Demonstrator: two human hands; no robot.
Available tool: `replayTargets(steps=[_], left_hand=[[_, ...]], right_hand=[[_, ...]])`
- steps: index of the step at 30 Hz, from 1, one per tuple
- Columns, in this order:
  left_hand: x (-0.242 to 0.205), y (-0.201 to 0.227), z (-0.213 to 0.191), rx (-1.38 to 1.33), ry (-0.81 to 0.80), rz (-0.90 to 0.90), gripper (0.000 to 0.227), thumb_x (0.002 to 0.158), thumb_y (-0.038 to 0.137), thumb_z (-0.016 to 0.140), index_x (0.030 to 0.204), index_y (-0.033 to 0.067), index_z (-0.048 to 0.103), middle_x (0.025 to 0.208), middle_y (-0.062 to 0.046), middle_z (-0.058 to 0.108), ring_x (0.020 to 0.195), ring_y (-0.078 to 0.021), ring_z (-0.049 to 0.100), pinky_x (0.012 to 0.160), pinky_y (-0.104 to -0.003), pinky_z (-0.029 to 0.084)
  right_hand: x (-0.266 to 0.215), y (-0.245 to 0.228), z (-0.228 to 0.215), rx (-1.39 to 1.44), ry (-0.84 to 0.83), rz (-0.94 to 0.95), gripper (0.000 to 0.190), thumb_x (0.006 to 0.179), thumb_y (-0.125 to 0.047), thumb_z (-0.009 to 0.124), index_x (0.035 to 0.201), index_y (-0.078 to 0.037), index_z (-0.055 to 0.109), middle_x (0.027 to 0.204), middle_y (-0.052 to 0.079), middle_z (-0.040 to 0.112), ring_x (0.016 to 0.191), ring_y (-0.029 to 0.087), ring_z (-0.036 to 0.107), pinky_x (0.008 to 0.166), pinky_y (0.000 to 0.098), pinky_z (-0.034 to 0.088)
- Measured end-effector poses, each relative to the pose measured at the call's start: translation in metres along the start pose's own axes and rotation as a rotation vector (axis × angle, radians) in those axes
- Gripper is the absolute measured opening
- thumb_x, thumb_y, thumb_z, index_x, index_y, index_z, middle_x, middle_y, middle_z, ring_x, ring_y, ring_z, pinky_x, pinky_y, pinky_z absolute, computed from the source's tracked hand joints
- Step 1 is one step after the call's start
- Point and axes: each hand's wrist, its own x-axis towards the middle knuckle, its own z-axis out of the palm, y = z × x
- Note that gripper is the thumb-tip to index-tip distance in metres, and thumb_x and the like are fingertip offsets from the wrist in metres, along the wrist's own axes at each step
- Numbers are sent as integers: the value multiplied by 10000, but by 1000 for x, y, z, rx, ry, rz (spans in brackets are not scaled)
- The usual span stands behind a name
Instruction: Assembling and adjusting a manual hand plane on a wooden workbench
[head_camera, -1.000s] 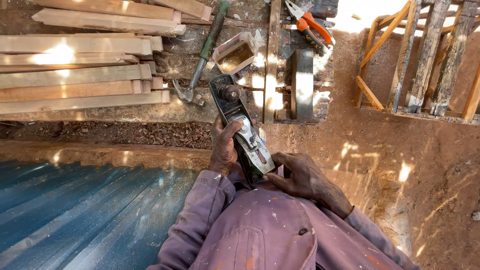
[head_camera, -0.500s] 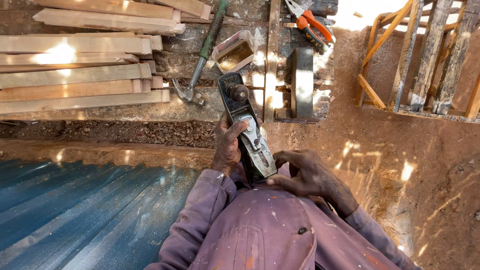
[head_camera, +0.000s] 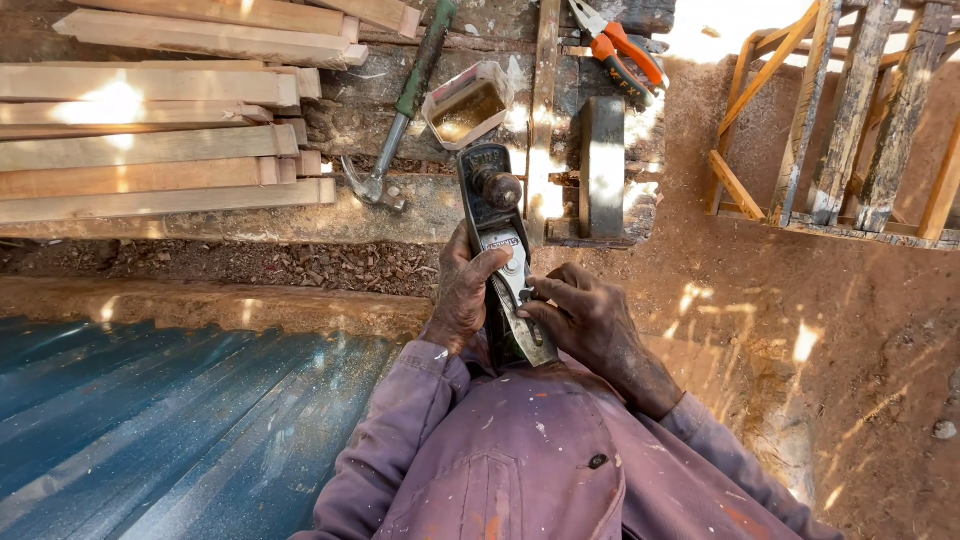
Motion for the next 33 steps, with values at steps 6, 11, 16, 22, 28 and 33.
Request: replayTargets(steps=[6,11,16,22,28,33], left_hand=[[2,-8,-9,47,-4,27,324,744,110,821,1044,105,700,880,-73,711,849,-155,683,759,-336,584],[6,7,-5,96,-146,72,311,865,186,800,1139,69,710,946,-169,717,934,-271,697,818,-444,581],[7,-7,-8,74,-14,13,340,715,109,814,1037,76,711,892,-94,708,862,-185,660,786,-355,558],[-5,9,12,134,-50,-11,413,734,219,858,1108,102,728,976,-105,719,965,-198,659,854,-390,542],[-5,19,26,192,-54,-51,581,961,433,692,1318,-20,623,1224,-284,642,1179,-356,568,1007,-544,466],[-4,-13,-14,591,-138,86,425,1007,187,594,1319,-102,579,1245,-191,637,1168,-260,587,1070,-393,488]], right_hand=[[0,4,2,51,-51,10,194,896,-304,801,1003,-144,781,824,51,666,564,282,640,479,359,494],[41,-14,-25,234,-109,16,229,851,-295,833,987,-115,795,740,63,698,488,222,618,451,326,500],[46,-25,-36,241,-245,10,416,800,-396,865,954,-21,774,711,141,706,456,220,619,430,331,513],[64,-11,-35,193,-231,-3,106,930,-212,732,938,-115,775,700,78,685,455,230,592,422,321,460],[74,-13,-37,-85,-467,-9,178,950,-258,693,891,-90,690,650,98,622,387,250,532,415,370,458],[71,-12,-34,-198,-535,36,207,972,-263,649,845,-102,617,589,81,543,383,245,484,419,392,410]])
